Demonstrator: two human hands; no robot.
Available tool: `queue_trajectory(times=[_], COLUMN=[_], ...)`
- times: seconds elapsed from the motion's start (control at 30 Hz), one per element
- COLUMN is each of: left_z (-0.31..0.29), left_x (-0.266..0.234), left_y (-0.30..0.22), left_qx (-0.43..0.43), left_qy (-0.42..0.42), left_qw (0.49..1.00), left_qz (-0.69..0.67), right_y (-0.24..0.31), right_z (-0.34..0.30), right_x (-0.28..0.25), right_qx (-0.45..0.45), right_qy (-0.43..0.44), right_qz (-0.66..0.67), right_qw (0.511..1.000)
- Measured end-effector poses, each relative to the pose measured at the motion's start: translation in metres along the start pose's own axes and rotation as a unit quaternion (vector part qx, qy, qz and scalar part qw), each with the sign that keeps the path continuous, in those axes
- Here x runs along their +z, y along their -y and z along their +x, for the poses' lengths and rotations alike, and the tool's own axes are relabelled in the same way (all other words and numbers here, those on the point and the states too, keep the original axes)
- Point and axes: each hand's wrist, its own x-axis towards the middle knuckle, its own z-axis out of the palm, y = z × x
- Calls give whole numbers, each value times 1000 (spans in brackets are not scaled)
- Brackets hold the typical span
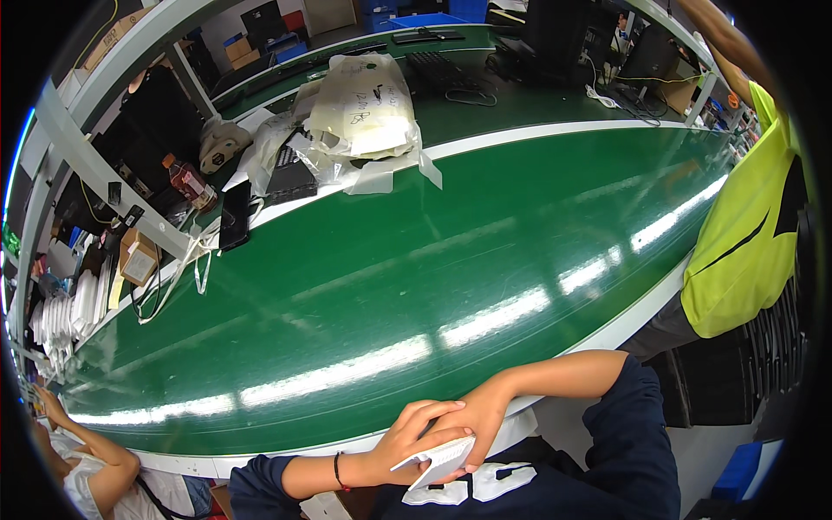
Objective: The person holds a notebook and reaches across a conveyor belt to operate a smartphone by hand before resting both hands near the edge of the belt.
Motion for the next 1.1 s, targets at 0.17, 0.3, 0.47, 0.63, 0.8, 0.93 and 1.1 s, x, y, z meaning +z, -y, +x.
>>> queue_trajectory(times=[0.17,0.3,0.47,0.63,0.8,0.93,1.1], left_z=[-4,-4,0,0,-3,-1,0], left_x=[2,2,2,2,3,2,2], left_y=[6,5,0,0,4,2,1], left_qx=[4,4,1,0,3,3,0], left_qy=[11,9,-2,-10,0,0,-2], left_qw=[1000,1000,1000,1000,1000,1000,1000], left_qz=[8,8,1,-3,3,6,2], right_y=[2,1,-1,-2,-2,-5,-5], right_z=[0,0,0,-1,0,0,0], right_x=[-1,-1,0,1,1,1,1], right_qx=[6,3,-2,-1,1,-8,-11], right_qy=[1,-3,-5,-13,-12,-13,-15], right_qz=[9,12,10,2,2,6,-1], right_qw=[1000,1000,1000,1000,1000,1000,1000])
